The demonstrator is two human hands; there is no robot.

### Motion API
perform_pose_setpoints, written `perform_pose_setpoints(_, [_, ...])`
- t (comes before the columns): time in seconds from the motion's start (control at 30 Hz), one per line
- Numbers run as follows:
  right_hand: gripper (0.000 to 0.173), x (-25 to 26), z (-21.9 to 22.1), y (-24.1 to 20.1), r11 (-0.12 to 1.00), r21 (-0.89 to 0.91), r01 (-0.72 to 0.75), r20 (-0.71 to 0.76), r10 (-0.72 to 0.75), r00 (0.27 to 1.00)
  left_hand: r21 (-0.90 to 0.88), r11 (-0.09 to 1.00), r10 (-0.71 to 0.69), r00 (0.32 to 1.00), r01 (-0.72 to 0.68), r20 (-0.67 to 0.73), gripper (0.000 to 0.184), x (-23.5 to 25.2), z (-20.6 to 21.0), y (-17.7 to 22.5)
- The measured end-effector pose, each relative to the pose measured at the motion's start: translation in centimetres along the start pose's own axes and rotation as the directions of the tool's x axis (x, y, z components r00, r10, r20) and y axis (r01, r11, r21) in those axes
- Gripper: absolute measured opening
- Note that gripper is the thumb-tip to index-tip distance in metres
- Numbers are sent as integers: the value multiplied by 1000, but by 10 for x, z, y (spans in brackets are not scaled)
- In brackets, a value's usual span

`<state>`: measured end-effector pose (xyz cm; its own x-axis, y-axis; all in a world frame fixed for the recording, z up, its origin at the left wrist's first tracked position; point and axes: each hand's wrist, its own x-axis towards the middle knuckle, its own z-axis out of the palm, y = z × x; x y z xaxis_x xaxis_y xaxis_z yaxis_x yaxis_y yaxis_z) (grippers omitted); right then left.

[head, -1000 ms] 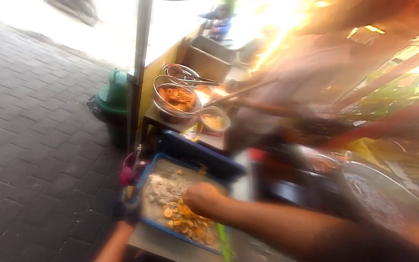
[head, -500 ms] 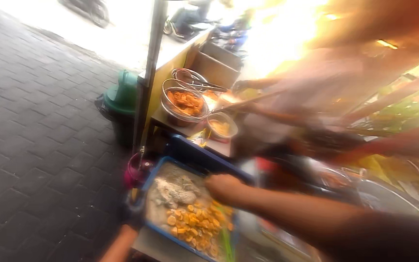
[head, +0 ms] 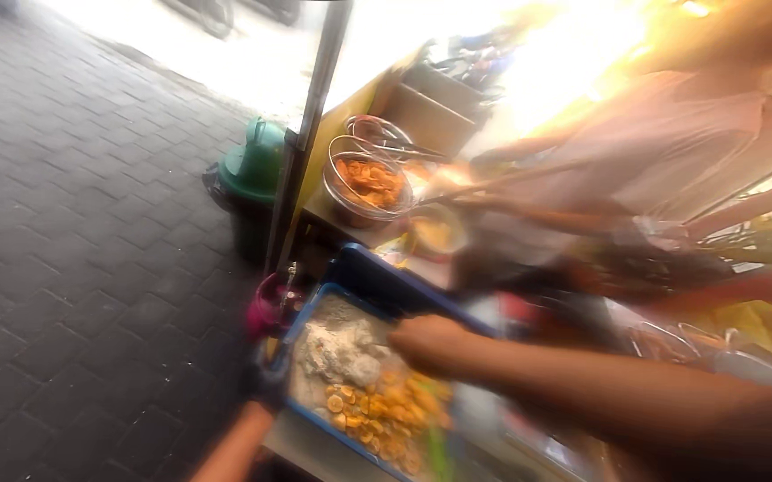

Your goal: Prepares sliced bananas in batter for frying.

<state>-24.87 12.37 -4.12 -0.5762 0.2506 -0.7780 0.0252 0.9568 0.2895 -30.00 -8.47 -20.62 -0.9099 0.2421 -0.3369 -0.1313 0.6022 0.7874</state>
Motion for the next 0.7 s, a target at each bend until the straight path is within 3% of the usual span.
perform_pose_setpoints(0.07, [16,-31,-13,8,997,-69,-25,-9,24,1000,-34,999,25,998,-27,-64,49,9,15,-20])
perform_pose_setpoints(0.2, [17,-55,-26,5,991,-114,-74,-13,73,997,-69,997,36,998,-39,-42,55,13,16,-30])
perform_pose_setpoints(0.27, [17,-37,-25,4,989,-92,-113,-24,111,994,-64,994,75,990,-83,-117,56,23,29,-46])
perform_pose_setpoints(0.37, [16,1,-22,0,988,-45,-151,-35,149,988,-64,997,35,999,-38,-40,53,17,17,-33])
perform_pose_setpoints(0.47, [15,35,-24,-9,988,-36,-149,-23,148,989,-37,996,75,982,-82,-171,55,27,35,-51])
perform_pose_setpoints(0.53, [15,47,-28,-14,992,-20,-122,5,123,992,-74,997,6,998,-10,-63,52,18,17,-30])
perform_pose_setpoints(0.7, [16,76,-11,-26,997,11,-74,49,73,996,-166,986,-5,994,-13,-110,52,14,22,-30])
